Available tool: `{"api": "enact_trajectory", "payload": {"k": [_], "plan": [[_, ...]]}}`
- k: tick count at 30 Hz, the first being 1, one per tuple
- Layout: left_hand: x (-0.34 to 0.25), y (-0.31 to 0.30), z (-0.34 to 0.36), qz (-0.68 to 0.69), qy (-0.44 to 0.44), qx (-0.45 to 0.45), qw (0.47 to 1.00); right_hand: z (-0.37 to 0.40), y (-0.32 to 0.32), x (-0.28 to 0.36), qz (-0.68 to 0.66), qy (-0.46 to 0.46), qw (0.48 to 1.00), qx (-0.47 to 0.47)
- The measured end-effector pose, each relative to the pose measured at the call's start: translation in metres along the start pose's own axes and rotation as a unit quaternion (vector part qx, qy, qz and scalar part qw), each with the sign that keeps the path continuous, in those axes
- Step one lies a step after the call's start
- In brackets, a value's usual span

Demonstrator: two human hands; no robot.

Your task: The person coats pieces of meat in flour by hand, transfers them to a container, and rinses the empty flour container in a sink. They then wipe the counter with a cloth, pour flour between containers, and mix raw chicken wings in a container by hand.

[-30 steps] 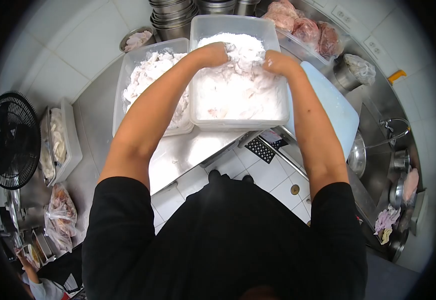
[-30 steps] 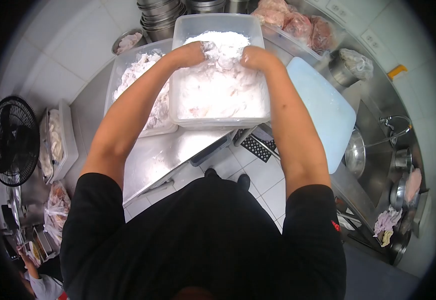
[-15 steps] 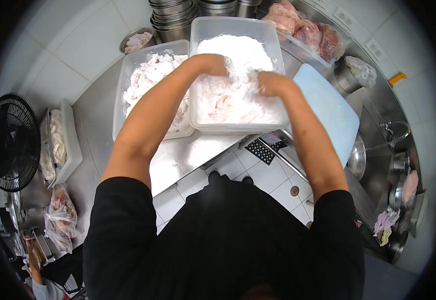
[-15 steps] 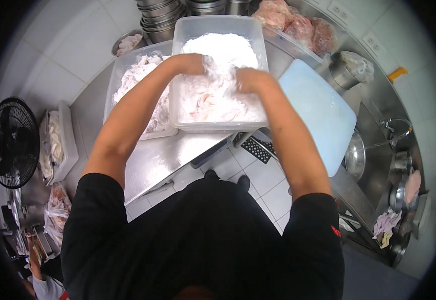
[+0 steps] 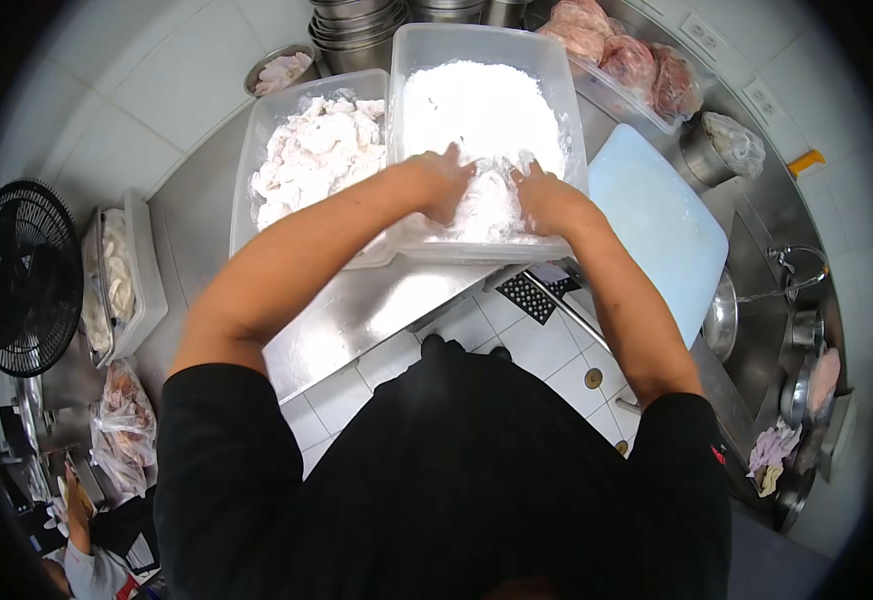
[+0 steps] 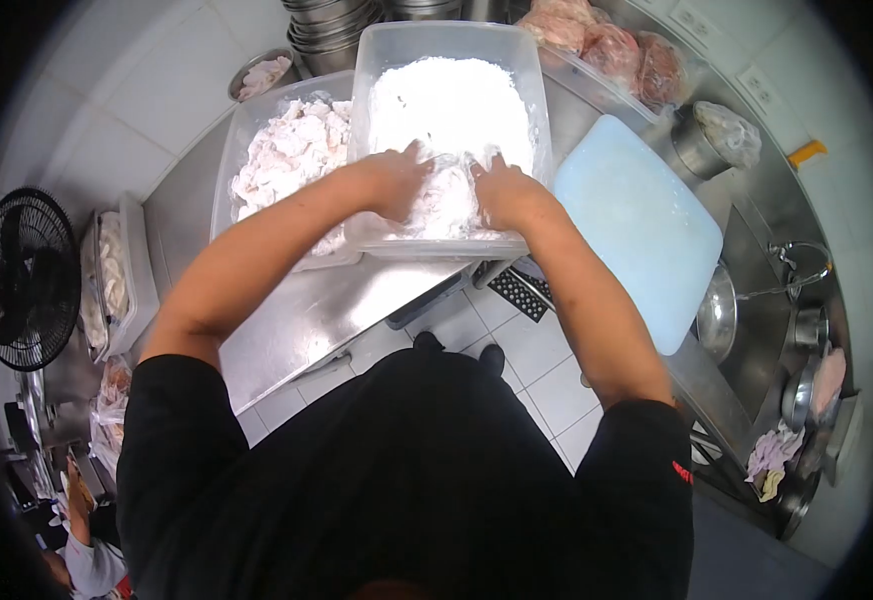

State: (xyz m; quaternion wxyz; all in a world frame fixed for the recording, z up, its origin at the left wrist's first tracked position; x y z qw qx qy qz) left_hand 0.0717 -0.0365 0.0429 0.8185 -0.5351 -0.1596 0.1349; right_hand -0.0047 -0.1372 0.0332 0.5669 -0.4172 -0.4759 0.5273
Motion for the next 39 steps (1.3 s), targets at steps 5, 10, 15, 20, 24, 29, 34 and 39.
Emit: {"api": "enact_trajectory", "payload": {"k": [5, 10, 15, 20, 24, 29, 34, 39], "plan": [[0.014, -0.026, -0.039, 0.227, 0.030, -0.037, 0.973, -0.036, -0.020, -0.024, -0.066, -0.021, 0.991, -0.116], [0.057, -0.038, -0.051, 0.289, 0.009, -0.031, 0.957, -0.038, -0.067, -0.051, -0.127, 0.020, 0.986, -0.103], [0.040, -0.038, -0.027, 0.129, 0.049, 0.071, 0.988, -0.016, -0.048, -0.021, -0.057, -0.051, 0.997, 0.019], [0.013, 0.018, -0.059, 0.073, 0.004, -0.008, 0.997, -0.023, 0.010, -0.023, 0.014, -0.069, 0.974, -0.214], [0.042, -0.018, -0.081, 0.402, -0.019, -0.078, 0.912, -0.038, -0.037, -0.020, -0.118, 0.027, 0.985, -0.121], [0.061, -0.037, -0.049, 0.451, -0.095, 0.052, 0.886, -0.032, -0.062, -0.043, -0.215, 0.078, 0.969, -0.088], [0.034, -0.024, -0.067, 0.121, 0.038, -0.013, 0.992, -0.024, -0.024, -0.028, -0.059, -0.040, 0.997, 0.024], [0.025, -0.044, -0.066, 0.246, 0.015, -0.117, 0.962, -0.039, -0.007, -0.031, -0.075, 0.046, 0.995, -0.039]]}}
Point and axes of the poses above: each hand's wrist, its own z-axis away from the middle knuckle, its own y-axis out of the palm, x = y × z, the point moved 7 cm from there along -z, towards the middle knuckle, and after that the axes turned 10 degrees about -y, right-handed, at the moved point
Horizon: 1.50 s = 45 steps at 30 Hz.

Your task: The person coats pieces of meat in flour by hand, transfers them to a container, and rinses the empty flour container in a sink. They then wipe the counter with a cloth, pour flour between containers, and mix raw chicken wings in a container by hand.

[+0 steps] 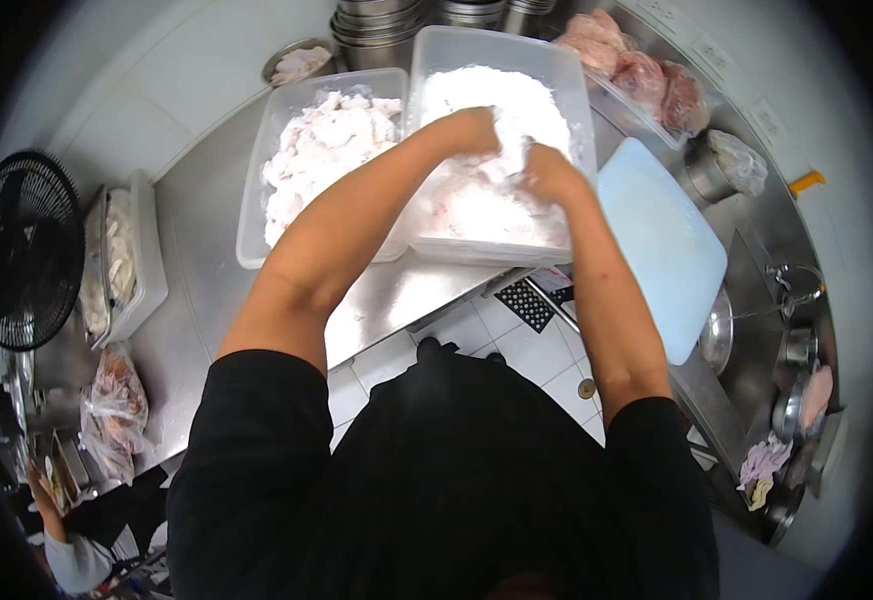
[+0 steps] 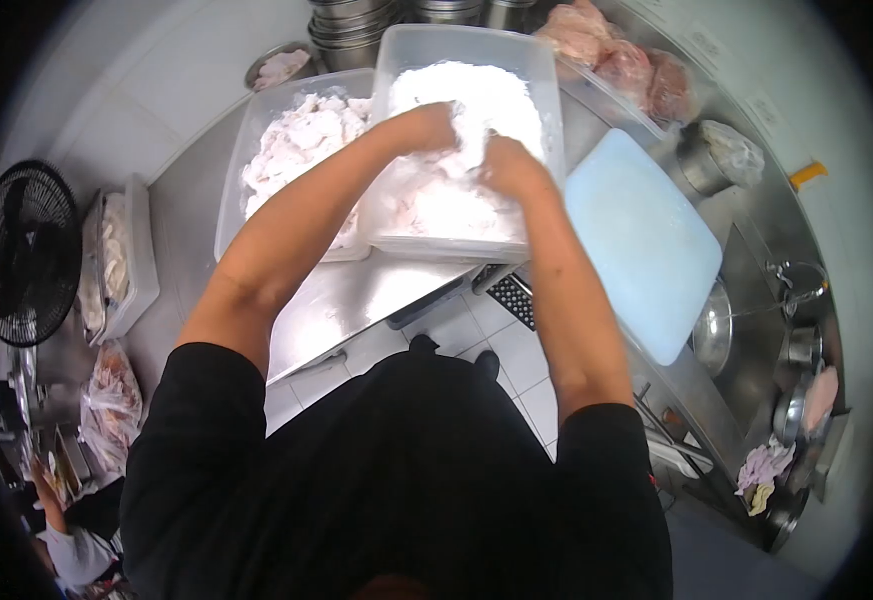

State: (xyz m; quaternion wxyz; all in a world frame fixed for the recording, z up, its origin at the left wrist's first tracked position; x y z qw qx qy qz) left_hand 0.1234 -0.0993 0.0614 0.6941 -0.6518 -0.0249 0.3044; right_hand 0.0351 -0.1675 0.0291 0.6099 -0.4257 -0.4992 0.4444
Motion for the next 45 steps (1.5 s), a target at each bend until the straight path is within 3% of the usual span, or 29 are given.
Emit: {"api": "enact_trajectory", "payload": {"k": [1, 3, 5, 8, 9, 11, 12, 13, 14, 17, 19, 20, 21, 23, 25, 26, 27, 28, 30, 32, 33, 35, 36, 37, 39, 41, 44, 45], "plan": [[-0.008, -0.014, 0.010, -0.006, 0.034, 0.007, 0.999, 0.004, -0.017, 0.008, -0.031, -0.001, 0.999, 0.021], [-0.004, -0.033, 0.012, 0.067, -0.005, -0.071, 0.995, 0.022, -0.059, 0.023, -0.114, -0.155, 0.964, -0.185], [0.008, -0.028, 0.011, 0.111, -0.129, -0.061, 0.983, 0.015, -0.057, 0.003, -0.158, -0.037, 0.978, -0.129], [-0.004, -0.032, 0.015, 0.253, 0.052, -0.189, 0.947, 0.005, -0.060, -0.003, -0.016, -0.088, 0.988, -0.126], [0.007, -0.028, 0.008, 0.267, 0.027, -0.156, 0.951, 0.002, -0.063, -0.009, -0.030, -0.067, 0.992, -0.106], [0.019, -0.045, 0.014, 0.292, -0.018, -0.086, 0.952, 0.021, -0.111, 0.047, -0.058, -0.019, 0.996, -0.067], [0.015, -0.073, 0.033, 0.140, 0.015, -0.117, 0.983, -0.003, -0.105, 0.022, -0.072, -0.044, 0.993, -0.084], [0.011, -0.100, 0.053, -0.012, 0.045, -0.162, 0.986, -0.014, -0.121, 0.039, -0.069, -0.098, 0.987, -0.107], [0.049, -0.106, 0.048, 0.263, -0.038, -0.122, 0.956, -0.023, -0.137, 0.064, -0.066, -0.152, 0.978, -0.130], [0.084, -0.154, 0.096, 0.254, -0.031, -0.182, 0.949, -0.088, -0.136, 0.101, -0.117, -0.150, 0.979, -0.076], [0.125, -0.160, 0.099, 0.150, -0.092, -0.147, 0.973, -0.114, -0.137, 0.136, -0.103, -0.181, 0.974, -0.090], [0.185, -0.143, 0.087, 0.316, -0.198, -0.169, 0.912, -0.132, -0.130, 0.143, -0.098, -0.183, 0.972, -0.110], [0.205, -0.141, 0.091, 0.295, -0.246, -0.164, 0.909, -0.140, -0.125, 0.151, -0.084, -0.169, 0.977, -0.098], [0.239, -0.131, 0.101, 0.347, -0.299, -0.161, 0.874, -0.166, -0.110, 0.137, -0.188, -0.208, 0.949, -0.143], [0.230, -0.127, 0.133, 0.304, -0.371, -0.143, 0.866, -0.145, -0.121, 0.129, -0.270, -0.222, 0.923, -0.162], [0.251, -0.120, 0.129, 0.175, -0.384, -0.118, 0.899, -0.128, -0.128, 0.120, -0.305, -0.218, 0.912, -0.165], [0.269, -0.115, 0.120, 0.042, -0.383, -0.093, 0.918, -0.127, -0.118, 0.090, -0.245, -0.144, 0.952, -0.113], [0.256, -0.114, 0.123, 0.142, -0.368, -0.113, 0.912, -0.124, -0.107, 0.052, -0.180, -0.064, 0.980, -0.059], [0.215, -0.110, 0.139, 0.338, -0.334, -0.142, 0.869, -0.122, -0.080, 0.009, 0.158, -0.086, 0.984, 0.005], [0.171, -0.118, 0.109, 0.079, -0.117, -0.180, 0.974, -0.118, -0.034, -0.011, 0.162, -0.101, 0.982, 0.010], [0.139, -0.115, 0.103, -0.017, 0.009, -0.184, 0.983, -0.117, -0.021, -0.012, 0.163, -0.113, 0.980, 0.013], [0.065, -0.101, 0.103, -0.159, 0.270, -0.205, 0.927, -0.101, -0.022, 0.012, 0.141, -0.115, 0.983, -0.014], [0.049, -0.092, 0.088, -0.007, 0.088, -0.090, 0.992, -0.088, -0.026, 0.022, 0.129, -0.116, 0.984, -0.028], [0.034, -0.069, 0.087, 0.143, -0.101, 0.029, 0.984, -0.078, -0.030, 0.022, 0.119, -0.109, 0.987, 0.008], [0.003, -0.028, 0.078, -0.036, -0.137, 0.125, 0.982, -0.058, -0.038, 0.019, 0.104, -0.095, 0.987, 0.078], [-0.003, 0.012, 0.069, -0.114, -0.122, 0.061, 0.984, -0.031, -0.025, 0.019, 0.120, -0.129, 0.984, 0.034], [0.007, 0.047, 0.060, -0.092, -0.125, 0.006, 0.988, 0.009, -0.005, 0.026, 0.111, -0.164, 0.980, -0.017], [0.013, 0.049, 0.057, -0.091, -0.123, 0.013, 0.988, 0.012, -0.006, 0.026, 0.116, -0.157, 0.980, 0.023]]}}
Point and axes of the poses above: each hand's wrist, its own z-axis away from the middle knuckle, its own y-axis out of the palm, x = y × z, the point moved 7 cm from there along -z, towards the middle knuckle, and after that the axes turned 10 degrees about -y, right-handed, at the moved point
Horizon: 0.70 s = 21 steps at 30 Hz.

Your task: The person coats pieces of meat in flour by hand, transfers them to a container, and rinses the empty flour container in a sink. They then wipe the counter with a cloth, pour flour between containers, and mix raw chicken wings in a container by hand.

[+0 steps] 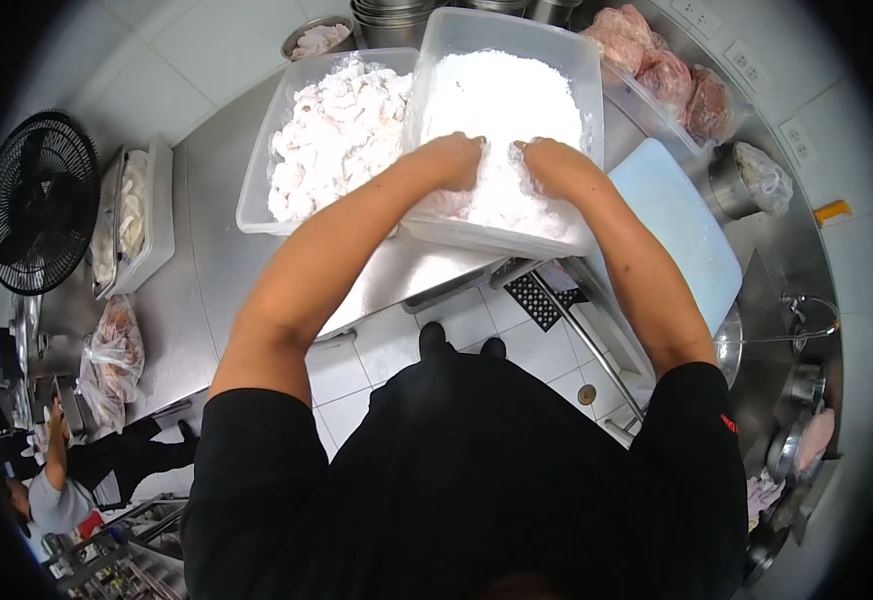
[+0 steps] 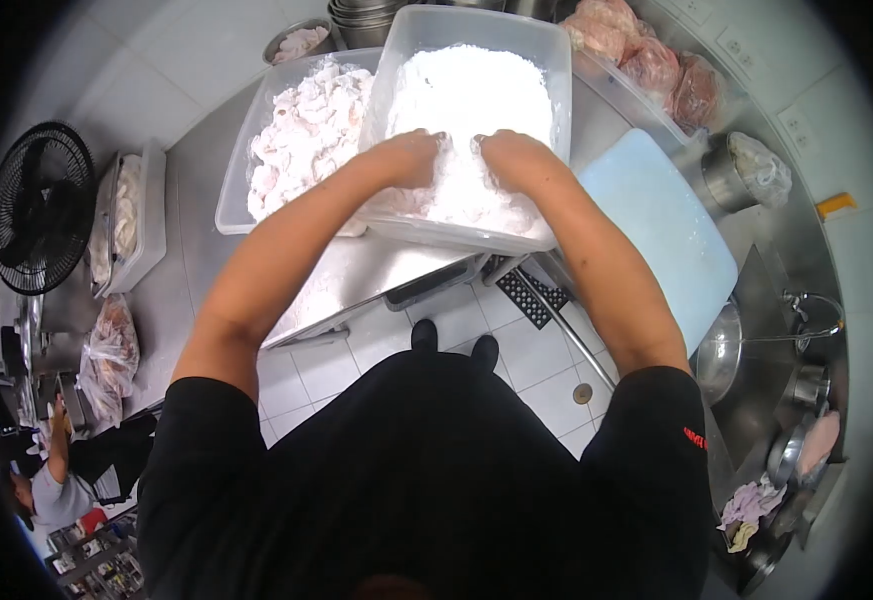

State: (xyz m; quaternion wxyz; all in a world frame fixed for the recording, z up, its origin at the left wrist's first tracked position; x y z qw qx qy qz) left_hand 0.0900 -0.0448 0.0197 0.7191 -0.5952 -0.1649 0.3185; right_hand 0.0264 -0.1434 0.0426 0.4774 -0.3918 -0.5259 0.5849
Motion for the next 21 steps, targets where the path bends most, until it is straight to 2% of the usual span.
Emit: {"api": "enact_trajectory", "payload": {"k": [2, 3, 6, 7, 10, 11, 14, 15, 16, 18, 21], "plan": [[0.001, -0.016, 0.006, 0.004, 0.007, 0.014, 1.000, 0.008, -0.010, -0.007, -0.001, 0.005, 0.997, 0.083], [0.002, -0.018, 0.009, -0.030, -0.002, 0.104, 0.994, 0.013, -0.009, -0.012, -0.031, 0.014, 0.989, 0.143], [-0.005, -0.024, 0.046, -0.072, -0.030, 0.222, 0.972, 0.049, -0.019, 0.020, 0.003, -0.070, 0.990, 0.122], [0.000, -0.009, 0.043, -0.042, 0.002, 0.166, 0.985, 0.062, -0.019, 0.032, 0.030, -0.071, 0.993, 0.084], [-0.004, 0.020, 0.030, -0.029, 0.019, 0.098, 0.995, 0.053, -0.004, 0.026, 0.014, -0.016, 0.995, 0.095], [-0.014, 0.014, 0.037, -0.039, 0.018, 0.079, 0.996, 0.047, -0.004, 0.021, -0.006, -0.011, 0.999, 0.047], [-0.011, -0.002, 0.019, 0.007, -0.038, 0.118, 0.992, 0.033, -0.027, 0.006, -0.016, -0.059, 0.997, 0.045], [-0.008, -0.023, 0.018, 0.056, -0.020, 0.047, 0.997, 0.039, -0.049, 0.000, -0.038, -0.024, 0.999, 0.016], [-0.006, -0.041, 0.015, 0.082, 0.003, 0.024, 0.996, 0.034, -0.049, -0.009, -0.059, -0.023, 0.998, -0.016], [-0.010, -0.051, 0.008, 0.016, 0.020, 0.033, 0.999, 0.020, -0.046, -0.038, -0.097, -0.028, 0.992, -0.076], [-0.001, -0.063, 0.011, 0.051, -0.068, 0.034, 0.996, 0.004, -0.047, -0.040, -0.054, -0.030, 0.997, -0.036]]}}
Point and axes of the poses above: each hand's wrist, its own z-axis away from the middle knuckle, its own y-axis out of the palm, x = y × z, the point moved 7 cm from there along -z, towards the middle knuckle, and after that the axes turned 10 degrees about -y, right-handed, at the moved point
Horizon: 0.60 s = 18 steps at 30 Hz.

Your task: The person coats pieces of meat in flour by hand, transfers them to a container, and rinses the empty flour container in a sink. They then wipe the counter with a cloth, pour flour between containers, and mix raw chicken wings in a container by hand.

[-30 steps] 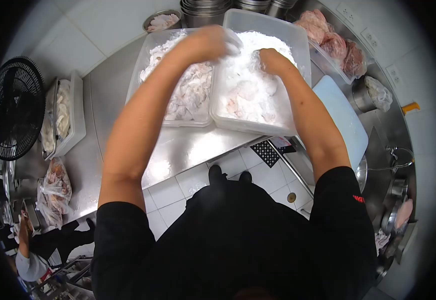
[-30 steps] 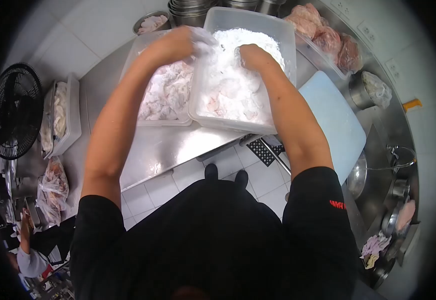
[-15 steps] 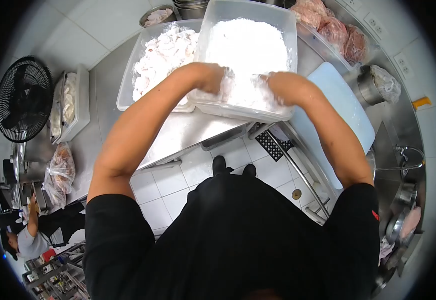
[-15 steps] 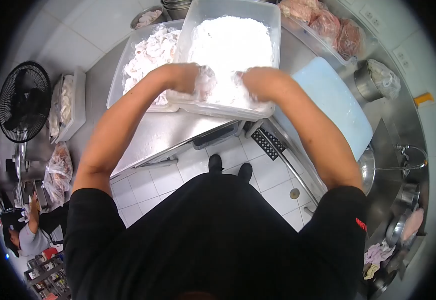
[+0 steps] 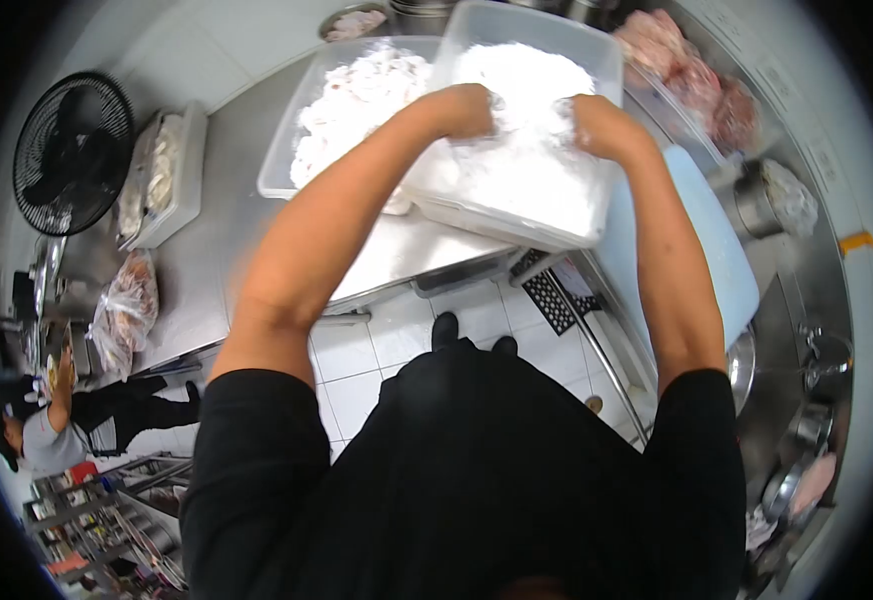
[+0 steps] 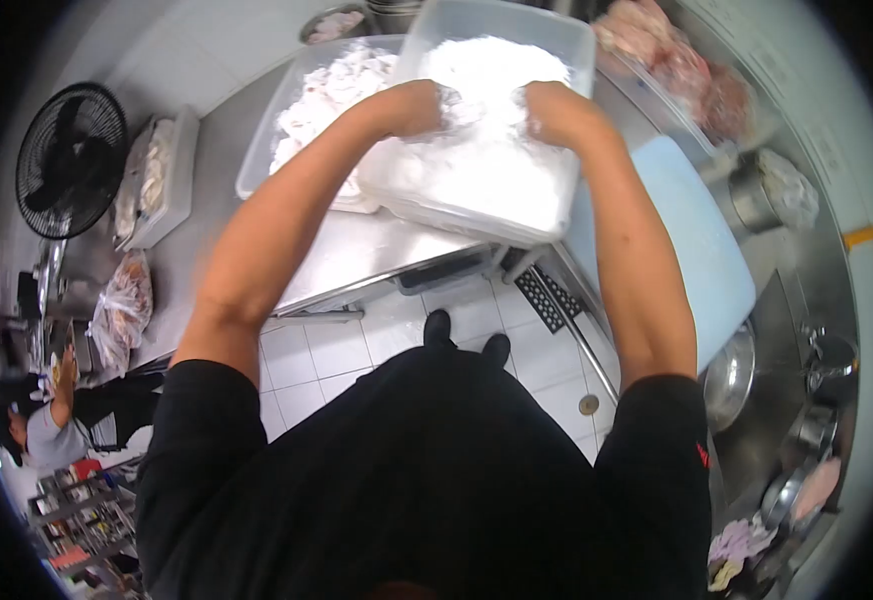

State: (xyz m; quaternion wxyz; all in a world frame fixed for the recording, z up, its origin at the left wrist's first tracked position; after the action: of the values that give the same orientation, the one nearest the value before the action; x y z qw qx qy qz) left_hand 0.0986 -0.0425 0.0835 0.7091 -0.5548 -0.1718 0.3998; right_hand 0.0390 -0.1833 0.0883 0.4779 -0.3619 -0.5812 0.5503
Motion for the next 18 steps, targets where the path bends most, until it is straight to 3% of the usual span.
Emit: {"api": "enact_trajectory", "payload": {"k": [3, 5, 6, 7, 9, 11, 14, 15, 17, 18], "plan": [[0.025, -0.037, 0.028, 0.143, 0.053, -0.065, 0.986, -0.020, -0.044, 0.023, -0.108, -0.057, 0.989, -0.082], [0.060, -0.053, 0.026, -0.099, 0.179, -0.124, 0.971, -0.053, -0.056, 0.042, -0.106, -0.074, 0.986, -0.109], [0.096, -0.060, 0.029, 0.201, 0.059, -0.067, 0.976, -0.068, -0.063, 0.062, -0.110, -0.081, 0.986, -0.100], [0.109, -0.069, 0.054, 0.264, -0.016, -0.051, 0.963, -0.084, -0.070, 0.083, -0.113, -0.088, 0.985, -0.091], [0.161, -0.065, 0.062, 0.161, -0.091, -0.054, 0.981, -0.116, -0.067, 0.131, -0.104, -0.108, 0.988, -0.047], [0.216, -0.039, 0.060, 0.171, -0.119, -0.040, 0.977, -0.149, -0.044, 0.153, -0.070, -0.132, 0.988, -0.024], [0.256, -0.021, 0.078, 0.192, -0.208, -0.022, 0.959, -0.153, -0.039, 0.151, -0.087, -0.183, 0.976, -0.082], [0.262, -0.016, 0.082, 0.200, -0.238, -0.015, 0.950, -0.148, -0.031, 0.130, -0.114, -0.115, 0.986, -0.031], [0.262, -0.016, 0.079, 0.252, -0.167, -0.049, 0.952, -0.101, -0.032, 0.094, -0.162, 0.042, 0.984, 0.069], [0.258, -0.015, 0.072, 0.279, -0.131, -0.067, 0.949, -0.081, -0.021, 0.081, -0.133, 0.075, 0.982, 0.112]]}}
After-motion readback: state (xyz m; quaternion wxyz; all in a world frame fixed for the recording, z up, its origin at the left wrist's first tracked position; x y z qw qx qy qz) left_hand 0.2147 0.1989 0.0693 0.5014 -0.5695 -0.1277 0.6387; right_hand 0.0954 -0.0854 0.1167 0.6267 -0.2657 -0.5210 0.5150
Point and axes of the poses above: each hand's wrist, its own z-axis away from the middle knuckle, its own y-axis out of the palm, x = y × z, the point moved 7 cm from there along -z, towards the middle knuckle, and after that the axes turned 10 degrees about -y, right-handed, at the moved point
